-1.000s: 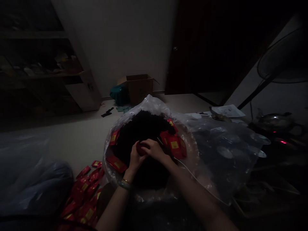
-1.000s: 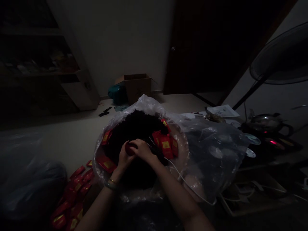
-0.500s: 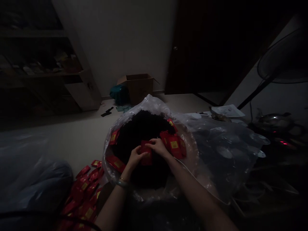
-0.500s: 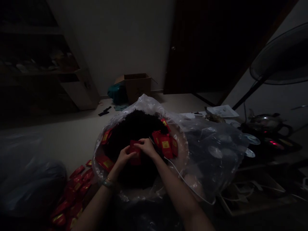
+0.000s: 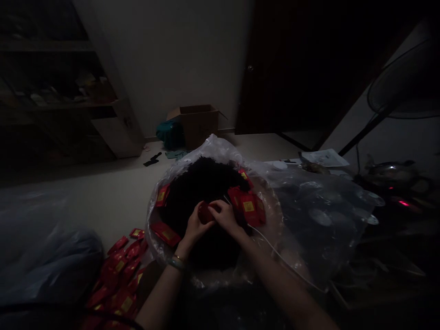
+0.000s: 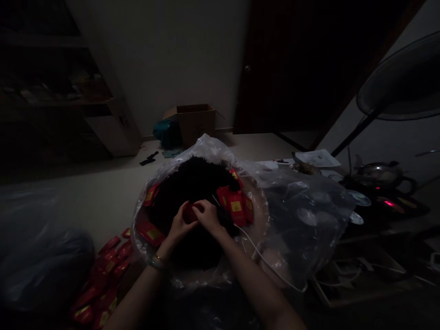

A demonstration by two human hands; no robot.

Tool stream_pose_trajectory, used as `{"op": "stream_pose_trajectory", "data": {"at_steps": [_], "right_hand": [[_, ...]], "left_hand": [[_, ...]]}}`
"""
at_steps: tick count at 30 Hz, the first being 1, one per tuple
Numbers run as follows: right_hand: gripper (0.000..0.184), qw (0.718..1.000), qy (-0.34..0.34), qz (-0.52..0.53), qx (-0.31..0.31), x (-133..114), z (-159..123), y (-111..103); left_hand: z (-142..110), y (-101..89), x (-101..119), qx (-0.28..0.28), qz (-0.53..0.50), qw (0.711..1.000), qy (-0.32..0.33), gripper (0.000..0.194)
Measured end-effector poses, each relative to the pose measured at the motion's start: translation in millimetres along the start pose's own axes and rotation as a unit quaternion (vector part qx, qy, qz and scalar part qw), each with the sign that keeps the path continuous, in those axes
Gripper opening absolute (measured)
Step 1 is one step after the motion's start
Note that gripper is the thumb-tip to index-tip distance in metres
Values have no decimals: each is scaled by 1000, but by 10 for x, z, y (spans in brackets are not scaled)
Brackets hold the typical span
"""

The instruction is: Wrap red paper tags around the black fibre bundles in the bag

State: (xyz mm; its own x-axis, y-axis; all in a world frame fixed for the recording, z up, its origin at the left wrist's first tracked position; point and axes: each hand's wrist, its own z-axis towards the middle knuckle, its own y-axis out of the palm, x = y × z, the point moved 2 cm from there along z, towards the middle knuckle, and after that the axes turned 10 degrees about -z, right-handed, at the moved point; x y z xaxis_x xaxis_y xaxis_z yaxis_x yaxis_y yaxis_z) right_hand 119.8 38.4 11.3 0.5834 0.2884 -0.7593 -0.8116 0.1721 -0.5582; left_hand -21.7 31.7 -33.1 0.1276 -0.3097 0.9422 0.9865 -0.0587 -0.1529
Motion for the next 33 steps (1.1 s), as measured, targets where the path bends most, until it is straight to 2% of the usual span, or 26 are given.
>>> {"op": "stream_pose_trajectory", "data": {"at_steps": [4, 8, 14, 17, 22, 27, 30, 33], "right_hand": [[25, 984, -119, -126, 39, -165, -161, 11], [15, 948, -169, -269, 20, -271, -212, 9], [20, 939, -129, -319, -22, -260, -174, 54], [21, 932, -140, -334, -35, -227, -201, 93], [39, 918, -197, -343, 26, -188, -344, 150], [26, 922, -224, -309, 66, -113, -362, 156], [18, 938, -202, -280, 34, -102, -268, 141], [15, 955, -118, -272, 6, -111, -178, 113]], "left_hand": [[-27, 12, -38, -8, 55, 998, 37, 55], [-34, 19, -75, -7, 76, 996, 52, 55], [-30, 30, -134, 24, 116, 990, 79, 63], [-40, 43, -162, 30, 118, 990, 76, 67], [-50, 54, -224, 40, 117, 990, 67, 70], [-54, 67, -244, 40, 116, 991, 57, 71], [-64, 81, -223, 25, 112, 992, 58, 72], [-73, 86, -195, 28, 112, 991, 64, 73]]}}
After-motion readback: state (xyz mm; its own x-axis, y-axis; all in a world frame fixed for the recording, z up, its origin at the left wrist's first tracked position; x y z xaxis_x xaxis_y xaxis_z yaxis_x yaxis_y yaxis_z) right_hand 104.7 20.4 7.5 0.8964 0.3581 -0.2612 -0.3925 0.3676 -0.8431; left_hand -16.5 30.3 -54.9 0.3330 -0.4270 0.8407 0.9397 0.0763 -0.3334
